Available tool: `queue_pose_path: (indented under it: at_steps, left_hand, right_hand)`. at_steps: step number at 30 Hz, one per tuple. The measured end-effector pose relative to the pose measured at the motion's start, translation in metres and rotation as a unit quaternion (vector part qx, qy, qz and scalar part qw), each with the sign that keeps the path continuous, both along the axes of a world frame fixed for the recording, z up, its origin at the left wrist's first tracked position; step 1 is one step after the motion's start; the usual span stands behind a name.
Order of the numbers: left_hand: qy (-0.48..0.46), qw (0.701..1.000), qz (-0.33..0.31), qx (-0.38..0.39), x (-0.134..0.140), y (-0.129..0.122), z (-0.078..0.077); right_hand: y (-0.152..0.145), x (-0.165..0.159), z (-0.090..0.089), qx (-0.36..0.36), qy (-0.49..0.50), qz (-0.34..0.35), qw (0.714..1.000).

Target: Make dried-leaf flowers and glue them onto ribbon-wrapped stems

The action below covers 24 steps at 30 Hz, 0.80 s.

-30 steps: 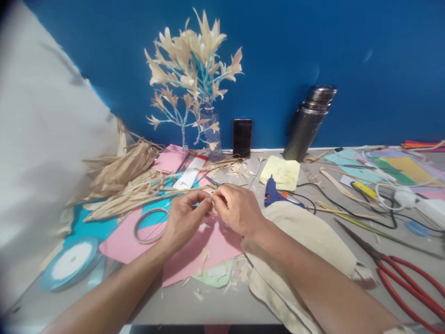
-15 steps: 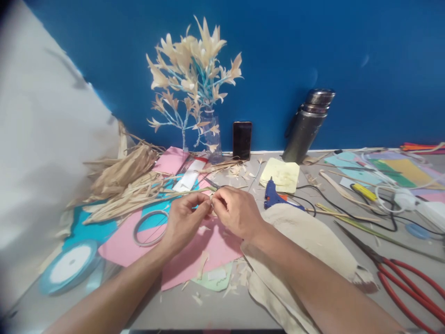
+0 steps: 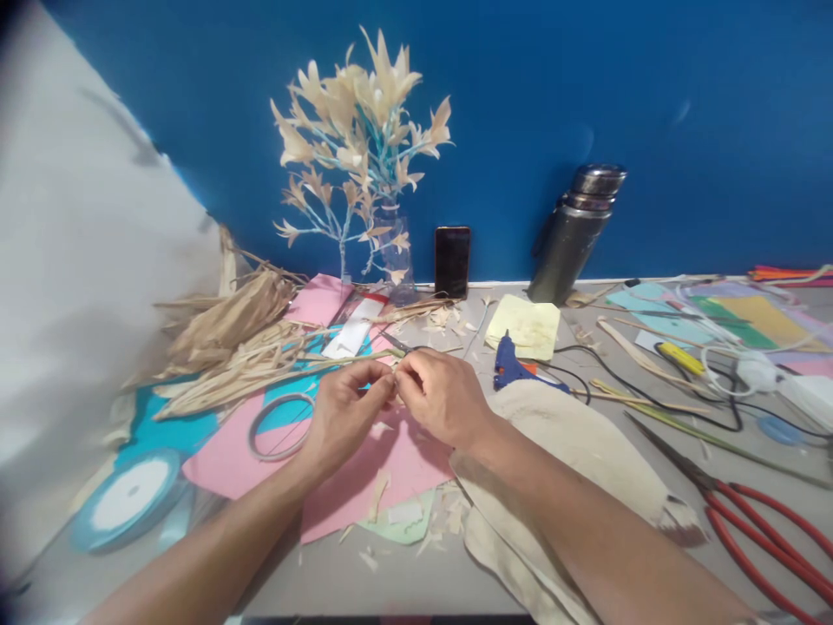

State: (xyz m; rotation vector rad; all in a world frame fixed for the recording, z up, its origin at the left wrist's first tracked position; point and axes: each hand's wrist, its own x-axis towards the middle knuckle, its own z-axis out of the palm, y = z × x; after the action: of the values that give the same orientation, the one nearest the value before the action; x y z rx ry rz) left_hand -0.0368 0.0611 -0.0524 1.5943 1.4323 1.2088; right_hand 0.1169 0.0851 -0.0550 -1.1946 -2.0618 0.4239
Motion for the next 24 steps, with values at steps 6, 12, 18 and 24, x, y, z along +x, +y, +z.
queue_pose_path:
  at_steps: [6, 12, 18, 24]
  left_hand:
    - [0.013, 1.000, 0.000, 0.012, 0.0000, -0.0001, -0.0015]
    - [0.027, 1.000, 0.003, 0.004, 0.0007, -0.0004, -0.0025]
    - [0.016, 1.000, 0.006, -0.007, 0.0003, -0.0003, -0.0027]
    - [-0.011, 1.000, -0.003, -0.017, -0.0005, 0.0011, -0.0049]
  right_hand:
    - [0.0004, -0.0006, 0.0000, -0.001, -0.002, -0.001, 1.000]
    - [0.0003, -0.0007, -0.0013, -0.009, -0.005, 0.002, 1.000]
    - [0.0003, -0.0009, -0.0010, -0.010, -0.005, 0.003, 1.000]
    - [0.0012, -0.0001, -0.0009, -0.021, -0.002, -0.001, 1.000]
